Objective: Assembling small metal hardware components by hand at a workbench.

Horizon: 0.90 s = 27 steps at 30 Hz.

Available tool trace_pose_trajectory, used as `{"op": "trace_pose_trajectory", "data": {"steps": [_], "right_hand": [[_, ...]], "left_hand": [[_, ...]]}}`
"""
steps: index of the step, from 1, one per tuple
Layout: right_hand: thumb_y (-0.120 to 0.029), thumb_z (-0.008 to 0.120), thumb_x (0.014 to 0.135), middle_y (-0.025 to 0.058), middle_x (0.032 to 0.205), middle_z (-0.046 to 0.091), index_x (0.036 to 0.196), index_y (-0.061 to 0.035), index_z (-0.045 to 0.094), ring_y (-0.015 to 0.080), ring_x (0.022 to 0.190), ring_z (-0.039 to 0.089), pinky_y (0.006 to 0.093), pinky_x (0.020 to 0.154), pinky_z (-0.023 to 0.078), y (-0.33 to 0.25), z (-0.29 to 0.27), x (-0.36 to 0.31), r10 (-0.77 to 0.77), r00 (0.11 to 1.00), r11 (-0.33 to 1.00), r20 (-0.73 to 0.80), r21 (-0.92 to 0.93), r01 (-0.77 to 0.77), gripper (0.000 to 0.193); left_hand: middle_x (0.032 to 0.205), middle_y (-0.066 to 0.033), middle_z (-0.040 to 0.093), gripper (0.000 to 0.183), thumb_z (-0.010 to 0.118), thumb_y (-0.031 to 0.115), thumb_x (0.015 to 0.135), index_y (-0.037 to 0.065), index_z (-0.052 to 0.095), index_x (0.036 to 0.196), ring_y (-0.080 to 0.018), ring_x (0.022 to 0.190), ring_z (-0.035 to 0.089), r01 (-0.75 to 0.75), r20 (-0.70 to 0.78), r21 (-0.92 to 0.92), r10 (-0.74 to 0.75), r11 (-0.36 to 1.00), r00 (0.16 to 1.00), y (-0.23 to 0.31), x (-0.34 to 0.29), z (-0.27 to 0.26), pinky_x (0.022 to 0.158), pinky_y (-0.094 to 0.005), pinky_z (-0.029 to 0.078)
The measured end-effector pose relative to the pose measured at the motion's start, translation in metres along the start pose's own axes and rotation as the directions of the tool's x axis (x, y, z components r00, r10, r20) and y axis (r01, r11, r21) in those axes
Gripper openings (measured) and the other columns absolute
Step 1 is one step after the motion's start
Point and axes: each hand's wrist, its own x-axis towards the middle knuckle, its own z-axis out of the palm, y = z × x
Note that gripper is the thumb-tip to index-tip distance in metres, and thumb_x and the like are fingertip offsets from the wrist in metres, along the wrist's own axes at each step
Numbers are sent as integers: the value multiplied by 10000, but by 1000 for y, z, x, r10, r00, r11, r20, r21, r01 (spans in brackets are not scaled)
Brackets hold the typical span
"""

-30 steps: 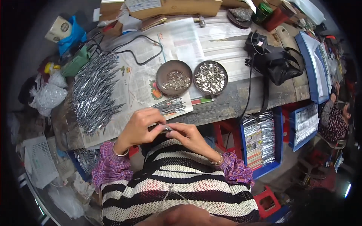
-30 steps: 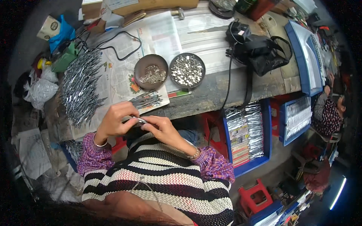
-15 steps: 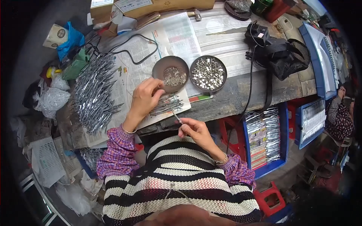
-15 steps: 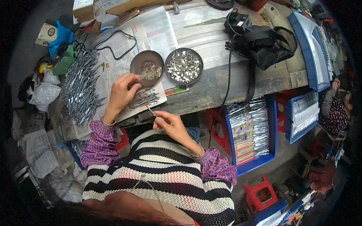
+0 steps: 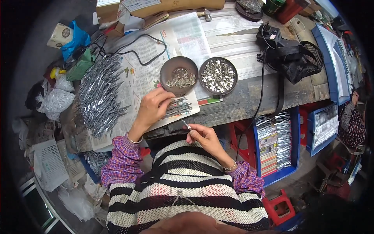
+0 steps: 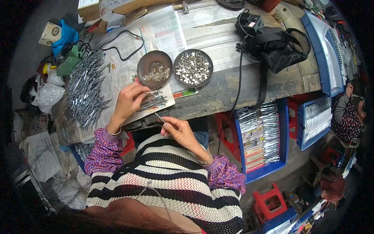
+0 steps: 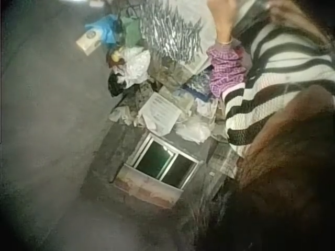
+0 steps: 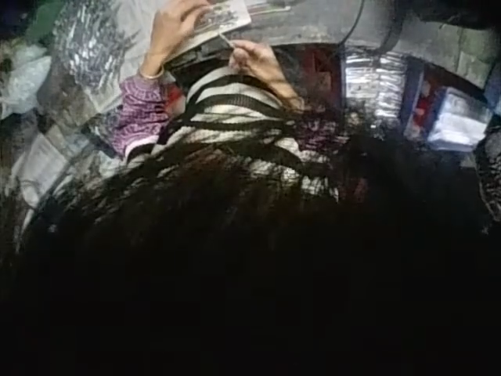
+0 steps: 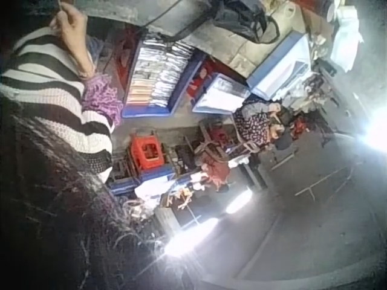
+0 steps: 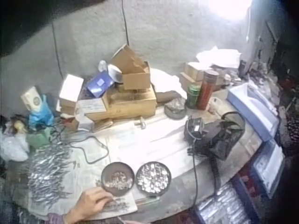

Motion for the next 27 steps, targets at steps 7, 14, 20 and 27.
{"op": "trace_pose_trajectory", "data": {"steps": [7, 14, 20, 27], "right_hand": [[-115, 478, 949, 49, 783, 616, 1169, 42, 543, 85, 690, 568, 212, 655, 484, 3, -3, -2, -40, 999, 997, 2, 58, 40, 279], [-140, 491, 948, 35, 805, 608, 1189, 29, 528, 68, 713, 563, 196, 656, 478, -1, -13, -9, -20, 999, 1000, -25, 23, 20, 297], [-138, 491, 948, 44, 806, 615, 1194, 16, 536, 68, 670, 561, 187, 608, 452, -6, -13, -9, -58, 995, 996, -81, 59, 63, 294], [-156, 484, 951, 46, 806, 613, 1210, 21, 519, 66, 662, 554, 187, 600, 447, -8, -15, -8, -40, 997, 999, -72, 19, 42, 316]], "left_hand": [[867, -103, 570, 237, 638, 56, 727, 52, 636, 965, -282, 839, 549, -90, -6, 164, 92, 982, 996, 6, 48, 6, 734, -364, 450], [829, -84, 572, 157, 646, 56, 718, 50, 631, 874, -281, 802, 544, -75, -25, 157, 80, 985, 997, -5, 50, 23, 704, -365, 452], [766, -88, 581, 76, 627, 38, 726, 34, 613, 801, -284, 748, 552, -78, -63, 117, 85, 990, 994, -4, 55, 24, 682, -366, 450], [748, -74, 624, 79, 611, 13, 742, 22, 642, 814, -175, 618, 578, 34, -94, -77, -42, 996, 995, 1, 50, 11, 556, -268, 451]]}}
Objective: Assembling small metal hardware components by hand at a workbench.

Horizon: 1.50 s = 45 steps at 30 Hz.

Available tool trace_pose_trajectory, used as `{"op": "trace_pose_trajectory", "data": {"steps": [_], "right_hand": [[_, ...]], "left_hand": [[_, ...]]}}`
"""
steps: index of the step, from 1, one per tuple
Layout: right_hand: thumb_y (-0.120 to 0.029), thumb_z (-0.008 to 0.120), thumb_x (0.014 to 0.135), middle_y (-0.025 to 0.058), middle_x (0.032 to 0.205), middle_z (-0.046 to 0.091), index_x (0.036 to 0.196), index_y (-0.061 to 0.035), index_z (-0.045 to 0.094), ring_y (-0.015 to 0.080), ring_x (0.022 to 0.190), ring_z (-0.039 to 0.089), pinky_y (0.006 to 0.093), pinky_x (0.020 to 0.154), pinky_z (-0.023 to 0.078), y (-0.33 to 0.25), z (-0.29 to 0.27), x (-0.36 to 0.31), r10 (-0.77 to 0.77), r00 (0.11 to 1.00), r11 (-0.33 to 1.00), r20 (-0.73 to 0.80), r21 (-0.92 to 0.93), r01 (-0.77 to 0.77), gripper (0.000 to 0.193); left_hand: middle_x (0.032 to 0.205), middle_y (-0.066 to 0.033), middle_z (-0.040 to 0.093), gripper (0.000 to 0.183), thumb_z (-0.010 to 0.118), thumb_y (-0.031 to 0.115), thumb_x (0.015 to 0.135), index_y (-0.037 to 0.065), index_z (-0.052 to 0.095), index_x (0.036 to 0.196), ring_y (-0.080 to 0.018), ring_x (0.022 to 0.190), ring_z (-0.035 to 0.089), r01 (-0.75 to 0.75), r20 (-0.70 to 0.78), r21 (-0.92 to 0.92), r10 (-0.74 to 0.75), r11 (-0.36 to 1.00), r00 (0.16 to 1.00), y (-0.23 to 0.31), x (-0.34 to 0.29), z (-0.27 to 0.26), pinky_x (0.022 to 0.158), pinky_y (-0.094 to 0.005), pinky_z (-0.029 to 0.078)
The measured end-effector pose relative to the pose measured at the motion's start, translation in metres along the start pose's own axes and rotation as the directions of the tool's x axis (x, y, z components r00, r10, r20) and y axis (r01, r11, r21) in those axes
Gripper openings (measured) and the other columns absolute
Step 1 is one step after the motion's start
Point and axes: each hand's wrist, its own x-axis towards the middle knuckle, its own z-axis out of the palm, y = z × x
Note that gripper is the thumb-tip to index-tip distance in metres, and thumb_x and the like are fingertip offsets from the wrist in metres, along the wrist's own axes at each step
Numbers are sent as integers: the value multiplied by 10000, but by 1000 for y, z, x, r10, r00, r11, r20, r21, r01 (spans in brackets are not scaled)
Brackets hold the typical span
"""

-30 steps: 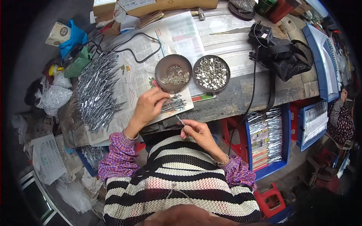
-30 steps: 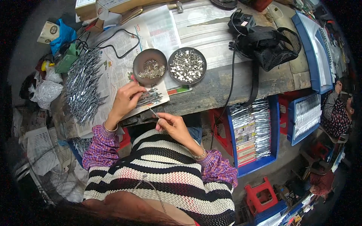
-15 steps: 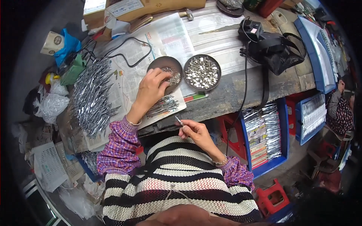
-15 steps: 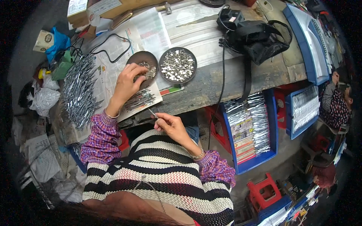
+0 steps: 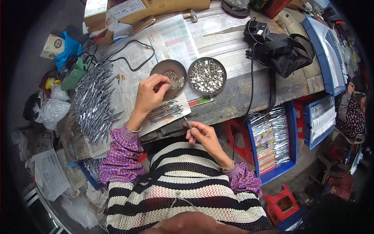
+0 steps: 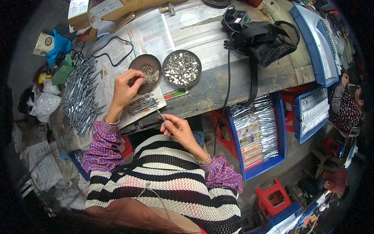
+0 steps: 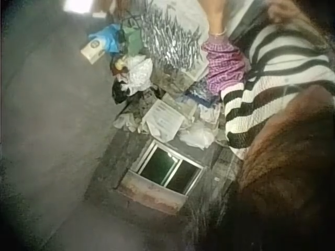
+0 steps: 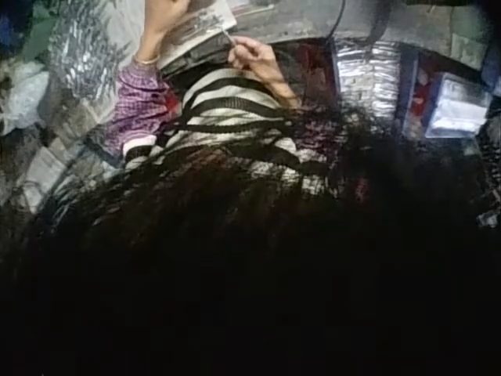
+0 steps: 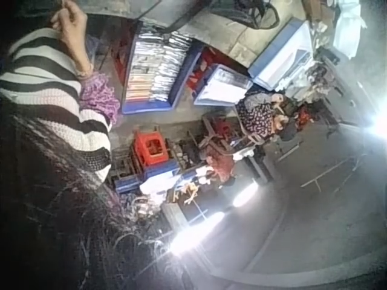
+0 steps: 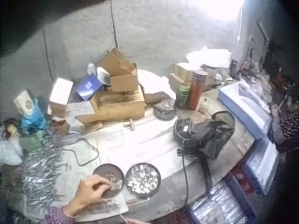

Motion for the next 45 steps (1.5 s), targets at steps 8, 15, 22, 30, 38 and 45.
{"op": "trace_pose_trajectory", "data": {"steps": [8, 15, 22, 30, 38, 45], "right_hand": [[-167, 462, 962, 40, 787, 597, 1190, 26, 524, 70, 618, 531, 188, 563, 438, -8, 5, 4, 101, 995, 954, 11, 283, -100, 305], [-171, 471, 958, 50, 784, 601, 1175, 26, 529, 75, 613, 538, 190, 553, 438, -6, 11, 6, 94, 995, 958, 11, 270, -94, 298], [-160, 475, 954, 75, 796, 615, 1155, 35, 532, 86, 611, 550, 197, 545, 441, -3, 14, 2, 71, 997, 963, -24, 261, -63, 285], [-148, 467, 956, 77, 800, 615, 1151, 40, 528, 84, 611, 547, 198, 545, 446, -2, 13, 2, 52, 999, 964, -6, 260, -48, 277], [-145, 457, 961, 65, 791, 612, 1121, 43, 540, 77, 609, 544, 196, 541, 442, -5, 15, 1, 42, 999, 972, -19, 231, -36, 260], [-125, 459, 956, 64, 785, 613, 1160, 49, 534, 65, 601, 531, 190, 532, 439, -5, 16, 1, 25, 999, 982, -22, 189, -20, 278]], "left_hand": [[800, -47, 652, 86, 611, -31, 775, -32, 639, 856, -107, 743, 623, 257, 215, -487, -170, 835, 962, 23, -40, -1, 690, -231, 500], [802, -67, 627, 97, 611, -60, 749, -20, 644, 831, -122, 751, 620, 163, 203, -488, -70, 857, 977, 33, -62, 13, 669, -239, 505], [823, -70, 600, 112, 611, -78, 729, -28, 640, 826, -120, 725, 601, 124, 197, -473, -32, 872, 980, 35, -64, 17, 602, -222, 492], [823, -79, 596, 121, 597, -91, 733, -33, 632, 834, -135, 693, 624, 100, 180, -464, -17, 880, 984, 40, -63, 17, 594, -227, 512], [790, -82, 607, 116, 619, -72, 715, -19, 631, 818, -154, 688, 607, 16, 121, -368, 30, 930, 992, 37, -64, 19, 593, -255, 488], [767, -85, 605, 128, 641, -60, 684, 7, 631, 792, -195, 671, 602, -71, 68, -258, 92, 963, 993, 41, -66, 18, 582, -277, 471]]}}
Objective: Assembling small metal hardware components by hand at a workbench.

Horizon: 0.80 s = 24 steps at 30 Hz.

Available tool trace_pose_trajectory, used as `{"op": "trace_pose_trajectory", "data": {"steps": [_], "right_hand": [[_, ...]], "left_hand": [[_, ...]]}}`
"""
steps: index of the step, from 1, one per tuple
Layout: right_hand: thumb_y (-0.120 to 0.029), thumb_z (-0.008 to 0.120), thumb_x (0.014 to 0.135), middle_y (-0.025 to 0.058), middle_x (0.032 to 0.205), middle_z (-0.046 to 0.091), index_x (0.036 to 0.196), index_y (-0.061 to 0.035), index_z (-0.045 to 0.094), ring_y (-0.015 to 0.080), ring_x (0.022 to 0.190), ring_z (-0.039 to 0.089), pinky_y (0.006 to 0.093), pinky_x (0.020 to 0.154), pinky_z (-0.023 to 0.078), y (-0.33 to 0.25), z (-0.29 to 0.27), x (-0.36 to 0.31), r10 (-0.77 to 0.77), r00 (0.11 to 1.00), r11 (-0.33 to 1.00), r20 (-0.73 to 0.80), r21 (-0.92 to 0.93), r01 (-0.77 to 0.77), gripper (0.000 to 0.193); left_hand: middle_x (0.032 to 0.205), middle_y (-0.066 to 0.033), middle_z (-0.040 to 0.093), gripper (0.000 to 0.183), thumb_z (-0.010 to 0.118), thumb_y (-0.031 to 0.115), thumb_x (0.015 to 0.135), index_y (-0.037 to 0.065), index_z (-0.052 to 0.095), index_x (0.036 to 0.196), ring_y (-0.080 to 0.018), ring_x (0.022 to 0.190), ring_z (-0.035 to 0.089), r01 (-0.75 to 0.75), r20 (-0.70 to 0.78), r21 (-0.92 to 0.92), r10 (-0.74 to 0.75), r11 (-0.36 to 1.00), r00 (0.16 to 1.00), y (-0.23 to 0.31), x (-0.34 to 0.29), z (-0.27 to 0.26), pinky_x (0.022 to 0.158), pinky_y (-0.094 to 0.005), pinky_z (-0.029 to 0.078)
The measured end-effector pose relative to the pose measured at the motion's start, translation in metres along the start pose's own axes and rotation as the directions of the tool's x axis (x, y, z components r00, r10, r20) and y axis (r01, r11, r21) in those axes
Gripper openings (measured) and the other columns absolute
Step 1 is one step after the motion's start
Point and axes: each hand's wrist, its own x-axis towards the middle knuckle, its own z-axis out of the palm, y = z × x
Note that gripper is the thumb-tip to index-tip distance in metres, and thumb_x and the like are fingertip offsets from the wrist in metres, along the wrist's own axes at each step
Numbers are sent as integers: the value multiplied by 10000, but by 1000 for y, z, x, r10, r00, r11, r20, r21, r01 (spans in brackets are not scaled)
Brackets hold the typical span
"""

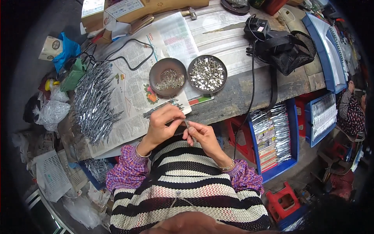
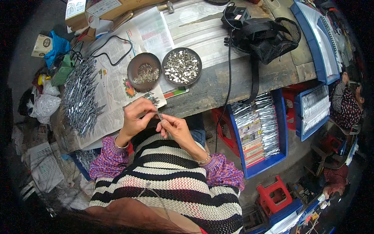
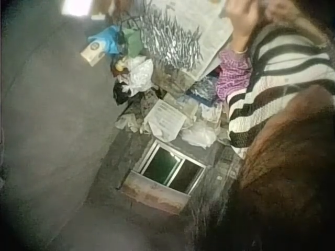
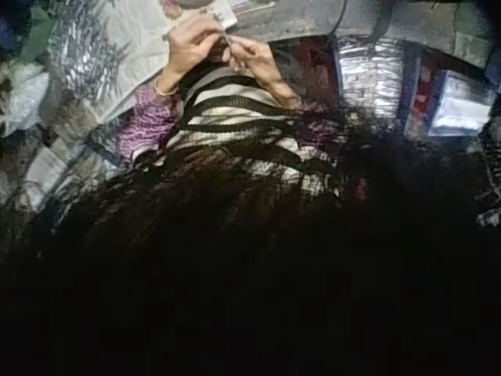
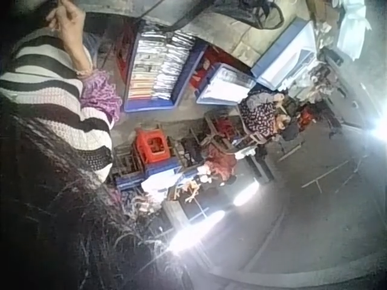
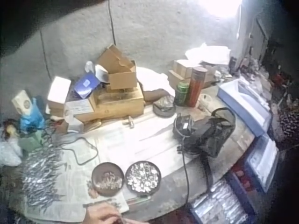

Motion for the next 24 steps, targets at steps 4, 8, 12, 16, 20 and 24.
{"op": "trace_pose_trajectory", "data": {"steps": [4, 8, 12, 16, 20, 24], "right_hand": [[-103, 480, 941, 54, 784, 619, 1254, 26, 493, 52, 590, 514, 184, 518, 438, 3, -1, -2, -26, 999, 997, -26, -78, 24, 338], [-77, 525, 909, 40, 759, 627, 1206, 3, 555, 49, 558, 504, 186, 506, 444, -2, 1, -3, -128, 991, 958, -48, -264, 111, 309], [-39, 548, 879, 50, 748, 635, 1153, 10, 592, 54, 541, 504, 198, 502, 446, -13, 8, -5, -257, 965, 861, -46, -464, 207, 282], [-11, 557, 857, 66, 742, 641, 1135, 15, 598, 66, 543, 519, 213, 504, 441, -14, 7, -5, -348, 937, 769, -2, -572, 285, 282], [-16, 561, 856, 67, 753, 643, 1135, 16, 597, 71, 547, 526, 214, 509, 441, -12, 5, -6, -312, 950, 820, -26, -512, 255, 283], [-25, 562, 860, 66, 767, 646, 1137, 21, 593, 71, 554, 529, 214, 508, 441, -13, 6, -5, -312, 950, 811, -17, -526, 257, 282]], "left_hand": [[752, -65, 601, 129, 650, -50, 683, 20, 621, 787, -170, 651, 593, -36, -29, 42, 37, 998, 999, 2, -1, 3, 562, -261, 458], [752, -39, 592, 147, 665, -32, 702, 17, 593, 820, -109, 653, 573, 158, -46, -54, -161, 986, 986, 1, -7, 3, 552, -229, 444], [749, 7, 568, 175, 676, -2, 739, 17, 558, 867, -46, 673, 535, 373, 24, -354, -391, 857, 920, -4, -10, 4, 576, -190, 427], [752, 22, 569, 135, 659, 13, 782, 13, 579, 891, -42, 671, 527, 422, 132, -470, -412, 775, 902, -5, -10, 1, 592, -182, 419], [782, 14, 583, 105, 640, 31, 818, -1, 604, 911, -45, 675, 529, 520, 228, -491, -473, 699, 851, -6, -13, -6, 603, -186, 426], [804, 12, 569, 80, 598, 49, 856, -8, 614, 910, -49, 739, 527, 539, 264, -411, -471, 735, 842, -2, -16, -5, 658, -188, 423]]}}
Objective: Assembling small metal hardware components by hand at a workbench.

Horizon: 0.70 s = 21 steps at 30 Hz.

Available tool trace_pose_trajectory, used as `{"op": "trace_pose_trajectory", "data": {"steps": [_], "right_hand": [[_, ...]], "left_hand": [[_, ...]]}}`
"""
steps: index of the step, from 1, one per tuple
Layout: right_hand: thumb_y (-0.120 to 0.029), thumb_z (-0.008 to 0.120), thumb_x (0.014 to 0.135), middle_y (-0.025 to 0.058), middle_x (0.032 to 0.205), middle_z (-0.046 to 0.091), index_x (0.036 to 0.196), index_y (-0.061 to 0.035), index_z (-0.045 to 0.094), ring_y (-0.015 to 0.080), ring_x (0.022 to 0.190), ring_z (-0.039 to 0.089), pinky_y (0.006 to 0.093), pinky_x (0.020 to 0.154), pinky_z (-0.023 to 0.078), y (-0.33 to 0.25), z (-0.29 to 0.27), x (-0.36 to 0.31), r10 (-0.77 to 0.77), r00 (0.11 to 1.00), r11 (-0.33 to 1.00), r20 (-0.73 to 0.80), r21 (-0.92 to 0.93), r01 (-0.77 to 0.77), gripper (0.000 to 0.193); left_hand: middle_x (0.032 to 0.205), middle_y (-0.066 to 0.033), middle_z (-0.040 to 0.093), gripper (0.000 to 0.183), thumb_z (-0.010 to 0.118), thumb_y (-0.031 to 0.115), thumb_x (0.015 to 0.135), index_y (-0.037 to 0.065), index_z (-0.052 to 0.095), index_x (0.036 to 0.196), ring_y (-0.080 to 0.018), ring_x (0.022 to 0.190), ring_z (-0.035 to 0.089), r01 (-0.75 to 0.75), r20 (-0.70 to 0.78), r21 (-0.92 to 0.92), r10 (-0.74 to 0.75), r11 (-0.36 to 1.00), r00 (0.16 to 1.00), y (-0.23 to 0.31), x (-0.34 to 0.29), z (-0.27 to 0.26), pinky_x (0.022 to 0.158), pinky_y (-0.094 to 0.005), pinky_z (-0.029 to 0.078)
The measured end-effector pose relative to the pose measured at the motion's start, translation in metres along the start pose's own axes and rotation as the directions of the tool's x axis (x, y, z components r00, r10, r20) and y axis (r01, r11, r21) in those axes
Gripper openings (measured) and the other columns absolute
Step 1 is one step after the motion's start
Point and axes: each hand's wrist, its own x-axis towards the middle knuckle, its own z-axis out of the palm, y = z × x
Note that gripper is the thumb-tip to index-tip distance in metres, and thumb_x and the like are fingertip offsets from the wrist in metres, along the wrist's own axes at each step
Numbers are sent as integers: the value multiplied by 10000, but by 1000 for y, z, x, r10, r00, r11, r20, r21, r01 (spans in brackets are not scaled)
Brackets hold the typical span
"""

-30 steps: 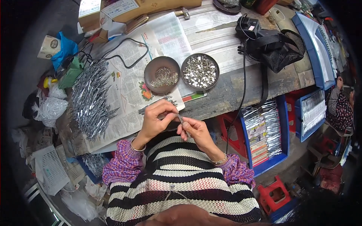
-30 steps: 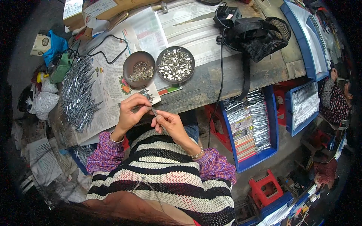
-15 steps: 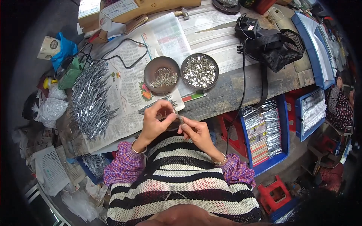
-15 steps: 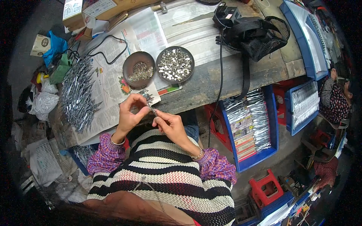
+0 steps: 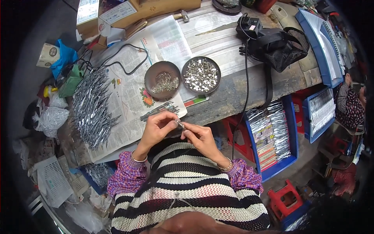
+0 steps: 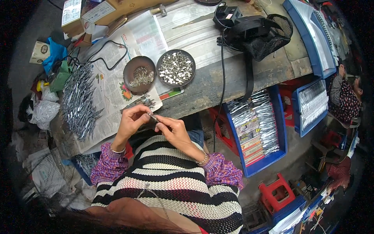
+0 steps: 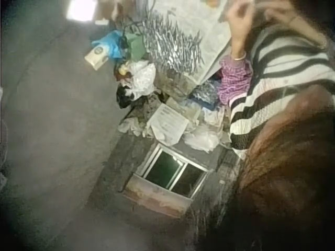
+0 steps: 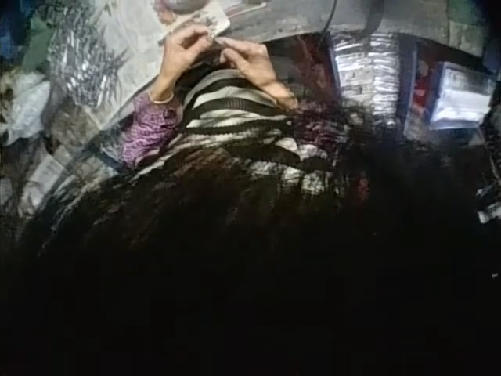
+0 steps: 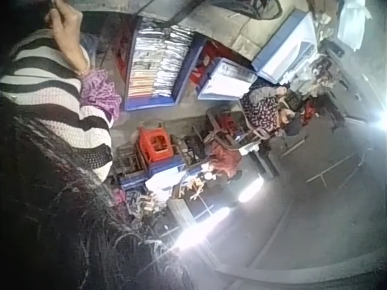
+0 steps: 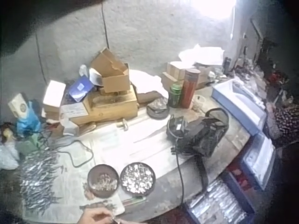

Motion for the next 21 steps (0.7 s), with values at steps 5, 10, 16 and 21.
{"op": "trace_pose_trajectory", "data": {"steps": [5, 10, 16, 21], "right_hand": [[-42, 574, 858, 68, 773, 642, 1126, 5, 608, 94, 628, 580, 223, 569, 474, -7, 1, 0, 47, 998, 999, 37, 18, -47, 274], [-41, 631, 789, 122, 832, 616, 1017, -12, 637, 238, 715, 616, 300, 623, 486, -11, -24, 14, -348, 937, 849, -3, -425, 314, 229], [32, 592, 740, 122, 908, 569, 1037, -56, 618, 292, 803, 564, 365, 680, 464, -28, -72, 50, -528, 843, 530, -106, -816, 229, 311], [78, 543, 680, 124, 916, 504, 1060, -35, 602, 288, 833, 509, 381, 706, 437, -25, -83, 66, -504, 861, 398, -69, -903, 161, 401]], "left_hand": [[854, -19, 578, 117, 631, 33, 818, -16, 609, 922, -69, 738, 543, -112, 29, 54, 111, 992, 993, -4, 0, -3, 675, -207, 445], [839, -72, 597, 57, 584, 29, 830, -10, 582, 872, -153, 781, 582, -158, -76, -280, 142, 947, 987, 18, -5, 3, 783, -283, 457], [776, -66, 588, 76, 576, 68, 842, -6, 581, 862, -141, 688, 559, -179, -75, -389, 163, 904, 984, 13, -10, -3, 629, -259, 442], [756, -35, 570, 106, 599, 89, 844, -14, 606, 869, -76, 618, 493, -143, -94, -317, 119, 937, 988, 11, -11, -2, 551, -211, 385]]}}
